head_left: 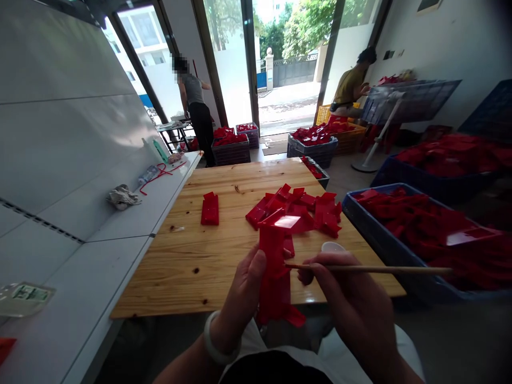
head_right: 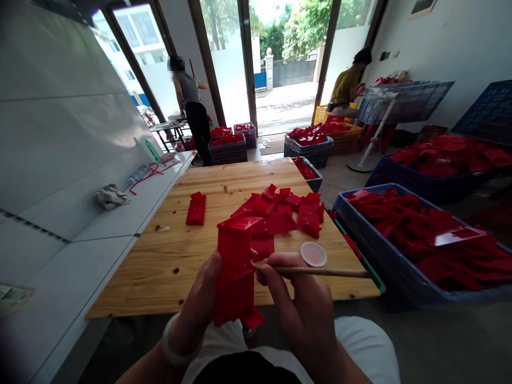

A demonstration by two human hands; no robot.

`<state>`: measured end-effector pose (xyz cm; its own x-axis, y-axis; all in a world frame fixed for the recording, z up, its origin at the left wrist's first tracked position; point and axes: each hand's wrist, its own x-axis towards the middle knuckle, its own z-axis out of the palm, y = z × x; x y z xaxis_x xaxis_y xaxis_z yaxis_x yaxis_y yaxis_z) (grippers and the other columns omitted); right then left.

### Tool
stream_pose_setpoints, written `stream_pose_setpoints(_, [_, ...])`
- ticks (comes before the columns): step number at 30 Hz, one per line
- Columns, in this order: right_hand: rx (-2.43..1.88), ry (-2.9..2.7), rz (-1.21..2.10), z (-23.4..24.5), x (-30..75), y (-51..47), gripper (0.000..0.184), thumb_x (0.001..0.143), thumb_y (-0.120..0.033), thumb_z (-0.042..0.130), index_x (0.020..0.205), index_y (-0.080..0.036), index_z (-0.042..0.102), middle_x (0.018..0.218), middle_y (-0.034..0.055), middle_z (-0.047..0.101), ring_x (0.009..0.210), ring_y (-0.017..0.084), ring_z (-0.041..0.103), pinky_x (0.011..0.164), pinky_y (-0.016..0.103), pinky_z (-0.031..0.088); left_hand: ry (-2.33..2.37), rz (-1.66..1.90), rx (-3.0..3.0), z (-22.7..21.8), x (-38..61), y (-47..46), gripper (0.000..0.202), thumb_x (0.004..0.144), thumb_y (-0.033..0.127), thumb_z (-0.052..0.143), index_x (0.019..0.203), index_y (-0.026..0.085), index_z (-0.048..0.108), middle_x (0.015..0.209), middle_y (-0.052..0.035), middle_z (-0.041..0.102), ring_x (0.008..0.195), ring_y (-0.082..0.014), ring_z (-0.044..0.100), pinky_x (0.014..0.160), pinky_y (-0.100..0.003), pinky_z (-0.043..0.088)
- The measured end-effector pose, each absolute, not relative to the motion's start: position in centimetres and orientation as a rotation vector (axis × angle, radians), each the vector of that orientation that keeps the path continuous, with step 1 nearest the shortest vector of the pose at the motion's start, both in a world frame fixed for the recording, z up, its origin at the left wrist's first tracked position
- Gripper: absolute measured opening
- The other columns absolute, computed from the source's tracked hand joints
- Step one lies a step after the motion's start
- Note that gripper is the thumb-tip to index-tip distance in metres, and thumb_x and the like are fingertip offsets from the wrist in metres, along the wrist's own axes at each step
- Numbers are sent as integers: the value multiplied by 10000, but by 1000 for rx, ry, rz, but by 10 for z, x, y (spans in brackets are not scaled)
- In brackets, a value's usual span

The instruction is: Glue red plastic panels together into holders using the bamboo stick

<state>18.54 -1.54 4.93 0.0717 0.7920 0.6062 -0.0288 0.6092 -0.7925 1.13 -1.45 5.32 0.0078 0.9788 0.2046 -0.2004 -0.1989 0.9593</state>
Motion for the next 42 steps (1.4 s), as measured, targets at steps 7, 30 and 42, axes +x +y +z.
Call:
stream_pose_setpoints(7, [-704, -1545, 549, 46, 194, -13, 77, 1088, -232, 710, 1120, -295, 741, 914, -37, 805, 767, 140, 795, 752, 244, 636, 943, 1408, 1202, 49, 13, -11, 759, 964, 835, 640, 1219, 135, 789, 1160, -146, 843, 968, -285, 784, 847, -359, 592])
stream_pose_setpoints(30, [-687, -1533, 589, 50, 200, -6, 48, 1077, -237, 719, 1074, -271, 752, 834, -61, 788, 686, 82, 762, 688, 143, 614, 1005, 1364, 1331, 44, 13, -9, 745, 1008, 807, 594, 1287, 140, 773, 1039, -113, 819, 858, -238, 711, 755, -334, 556])
stream_pose_setpoints(42, [-689, -1433, 703, 47, 201, 1, 47, 1073, -283, 741, 1050, -242, 740, 761, -28, 788, 645, 137, 780, 646, 212, 662, 932, 1407, 1249, 50, 17, -10, 641, 1001, 768, 651, 1149, 166, 811, 1111, -114, 845, 911, -247, 752, 830, -335, 579])
